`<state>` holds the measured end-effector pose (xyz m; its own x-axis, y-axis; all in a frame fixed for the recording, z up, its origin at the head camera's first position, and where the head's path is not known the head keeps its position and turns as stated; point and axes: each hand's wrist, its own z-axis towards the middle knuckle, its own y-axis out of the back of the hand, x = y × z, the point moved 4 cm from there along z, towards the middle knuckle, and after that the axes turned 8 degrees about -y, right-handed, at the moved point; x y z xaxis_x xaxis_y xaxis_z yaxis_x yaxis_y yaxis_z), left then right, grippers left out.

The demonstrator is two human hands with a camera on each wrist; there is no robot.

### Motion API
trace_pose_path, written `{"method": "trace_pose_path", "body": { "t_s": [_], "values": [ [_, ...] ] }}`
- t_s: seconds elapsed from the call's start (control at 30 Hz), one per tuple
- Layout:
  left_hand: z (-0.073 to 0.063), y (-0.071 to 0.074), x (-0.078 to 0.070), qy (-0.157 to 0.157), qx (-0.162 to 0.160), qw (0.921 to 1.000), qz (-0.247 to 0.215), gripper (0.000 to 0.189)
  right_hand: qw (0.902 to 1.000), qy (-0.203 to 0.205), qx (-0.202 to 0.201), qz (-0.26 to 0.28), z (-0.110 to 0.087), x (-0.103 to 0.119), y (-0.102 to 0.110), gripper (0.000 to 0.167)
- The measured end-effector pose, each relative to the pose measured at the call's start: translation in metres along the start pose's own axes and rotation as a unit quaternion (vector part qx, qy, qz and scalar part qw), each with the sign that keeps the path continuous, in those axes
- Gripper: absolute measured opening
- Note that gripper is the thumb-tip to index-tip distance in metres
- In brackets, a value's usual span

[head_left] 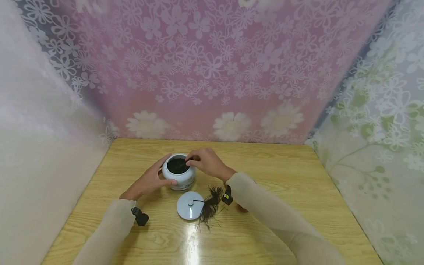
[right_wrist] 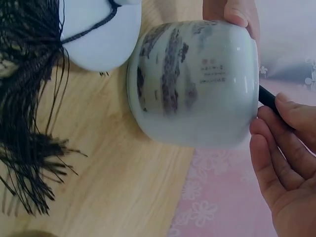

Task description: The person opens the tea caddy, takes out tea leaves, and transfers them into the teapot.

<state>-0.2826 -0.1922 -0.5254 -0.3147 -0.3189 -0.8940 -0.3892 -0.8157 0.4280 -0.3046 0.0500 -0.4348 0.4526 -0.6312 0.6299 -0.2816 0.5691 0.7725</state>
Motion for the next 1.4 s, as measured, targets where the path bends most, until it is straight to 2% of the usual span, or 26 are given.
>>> {"method": "trace_pose_path", "body": {
  "t_s": [0.37, 0.7, 0.9, 1.4],
  "values": [
    [0.003, 0.001, 0.002, -0.007, -0.004, 1.0, 0.003, 0.114, 0.9963, -0.049, -0.03, 0.064, -0.007, -0.018, 0.001, 0.023],
    [0.002, 0.001, 0.003, -0.01, -0.011, 0.9999, 0.002, 0.114, 0.9872, -0.099, -0.055, 0.112, -0.017, -0.038, 0.008, 0.02],
    [0.002, 0.001, 0.003, -0.009, -0.012, 0.9999, 0.002, 0.114, 0.9803, -0.105, -0.054, 0.158, -0.022, -0.045, 0.014, 0.02],
    [0.001, 0.0, -0.001, -0.005, -0.008, 1.0, 0.003, 0.116, 0.9743, -0.111, -0.077, 0.18, -0.036, -0.056, 0.031, 0.021]
  ]
}}
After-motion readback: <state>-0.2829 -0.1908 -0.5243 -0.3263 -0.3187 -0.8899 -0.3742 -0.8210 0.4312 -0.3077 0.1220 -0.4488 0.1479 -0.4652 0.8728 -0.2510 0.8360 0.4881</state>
